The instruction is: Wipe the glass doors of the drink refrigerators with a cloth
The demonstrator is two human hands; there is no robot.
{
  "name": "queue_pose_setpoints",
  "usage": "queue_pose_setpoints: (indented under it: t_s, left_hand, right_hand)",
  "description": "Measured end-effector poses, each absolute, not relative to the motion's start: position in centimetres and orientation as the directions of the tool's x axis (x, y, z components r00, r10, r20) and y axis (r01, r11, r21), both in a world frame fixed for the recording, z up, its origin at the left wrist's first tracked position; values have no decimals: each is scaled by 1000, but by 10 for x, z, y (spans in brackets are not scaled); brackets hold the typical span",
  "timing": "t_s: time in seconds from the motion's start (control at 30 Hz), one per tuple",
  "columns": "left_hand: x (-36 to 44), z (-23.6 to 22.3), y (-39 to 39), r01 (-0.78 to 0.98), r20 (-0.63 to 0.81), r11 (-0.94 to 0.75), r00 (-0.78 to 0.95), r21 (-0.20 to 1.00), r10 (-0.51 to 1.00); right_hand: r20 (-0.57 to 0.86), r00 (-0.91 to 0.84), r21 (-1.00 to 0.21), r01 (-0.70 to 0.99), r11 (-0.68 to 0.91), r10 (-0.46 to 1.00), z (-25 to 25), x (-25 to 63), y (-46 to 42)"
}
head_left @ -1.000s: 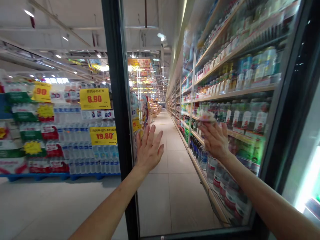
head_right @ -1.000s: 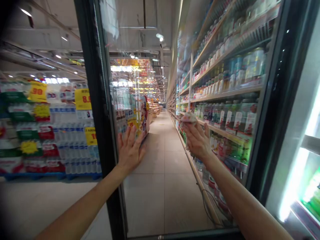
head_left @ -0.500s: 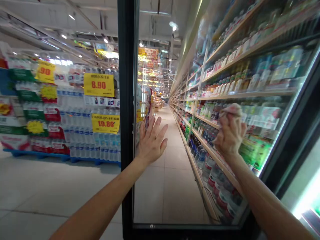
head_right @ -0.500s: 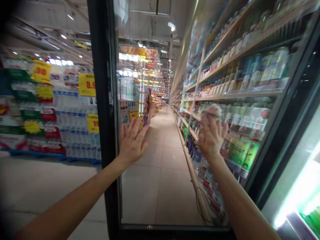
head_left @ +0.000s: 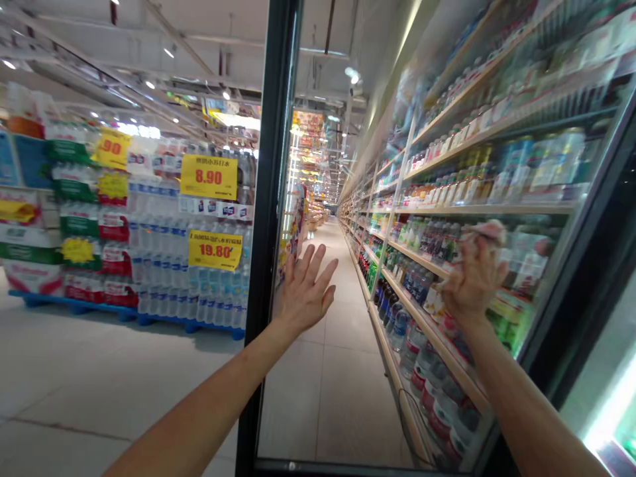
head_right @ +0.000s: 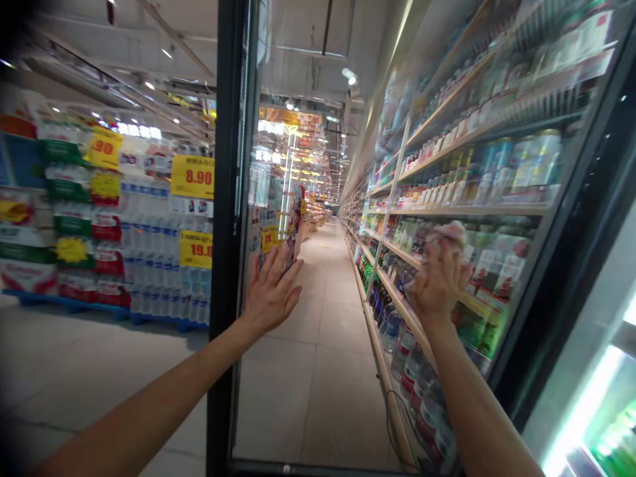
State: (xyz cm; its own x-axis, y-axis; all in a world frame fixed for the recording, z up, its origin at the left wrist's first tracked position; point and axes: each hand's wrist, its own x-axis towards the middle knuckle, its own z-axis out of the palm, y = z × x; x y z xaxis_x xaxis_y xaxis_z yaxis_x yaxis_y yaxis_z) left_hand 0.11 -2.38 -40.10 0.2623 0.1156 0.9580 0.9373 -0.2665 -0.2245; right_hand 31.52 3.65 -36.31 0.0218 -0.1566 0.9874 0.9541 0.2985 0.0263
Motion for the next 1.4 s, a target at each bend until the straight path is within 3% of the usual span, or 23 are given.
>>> queue_pose_setpoints:
  t_s: [0.07, 0.13, 0.2, 0.27, 0.33, 0.37, 0.43, 0.53, 0.6, 0.63, 0.73, 0.8, 0.83, 0.93, 1.0, 1.07, 1.13, 1.23, 1.3, 1.4]
  left_hand:
    - [1, -401, -24, 937, 957, -265, 264, -226, 118]
    - [1, -401, -24, 938, 956, -266, 265, -224, 129]
    - [1, -402, -24, 939, 955, -265, 263, -221, 136]
    - [1, -402, -23, 938, 955, -267, 265, -223, 135]
    - [1, -402, -23, 935, 954, -267, 272, -231, 125]
    - [1, -402, -22, 934, 954, -266, 276, -237, 119]
    - [1, -402, -22, 933, 953, -268, 280, -242, 114]
    - [1, -402, -21, 927, 953, -284, 283, -244, 104]
    - [1, -403, -20, 926, 954, -288, 284, -246, 98]
    - [1, -403, -20, 926, 955, -285, 283, -247, 92]
    - [0, -404, -18, 929, 955, -272, 283, -250, 87]
    - [0, -404, -18, 930, 955, -266, 285, -255, 83]
    - [0, -404, -18, 930, 955, -266, 285, -255, 82]
    - [0, -404, -19, 927, 956, -288, 278, -242, 94]
    - [1, -404, -20, 924, 957, -309, 271, -227, 107]
    - [1, -403, -20, 922, 957, -316, 270, -225, 103]
    - [1, -403, -20, 922, 957, -308, 275, -235, 91]
    - [0, -403, -19, 926, 957, -288, 279, -245, 84]
    - [0, -404, -18, 928, 956, -281, 279, -243, 95]
    - [0, -405, -19, 931, 954, -274, 279, -240, 112]
  right_hand:
    - [934, 304, -235, 919, 317, -188, -355, 343, 43]
    - [903, 381, -307, 896, 322, -200, -355, 348, 44]
    - [953, 247, -188, 935, 300, -175, -365, 330, 40]
    - [991, 21, 20, 955, 296, -133, -381, 305, 34]
    - [977, -188, 210, 926, 313, -100, -391, 293, 31]
    - [968, -233, 249, 915, 317, -90, -392, 295, 31]
    - [987, -121, 146, 943, 300, -103, -387, 315, 35]
    - [941, 281, -226, 936, 271, -186, -373, 346, 42]
    - [922, 337, -281, 922, 267, -193, -371, 345, 42]
    - [948, 267, -216, 940, 264, -174, -373, 337, 40]
    - [991, -103, 125, 949, 288, -90, -382, 309, 35]
    - [981, -181, 192, 934, 302, -64, -382, 311, 35]
    - [992, -111, 125, 947, 297, -65, -379, 319, 37]
    - [930, 331, -276, 916, 291, -159, -363, 353, 44]
    - [871, 450, -379, 872, 310, -199, -357, 358, 45]
    - [931, 323, -262, 915, 307, -167, -361, 340, 42]
    - [992, 66, -32, 953, 301, -103, -371, 313, 36]
    - [980, -191, 197, 932, 303, -50, -384, 297, 31]
    - [991, -119, 130, 948, 291, -54, -383, 312, 33]
    - [953, 264, -215, 935, 282, -149, -374, 342, 38]
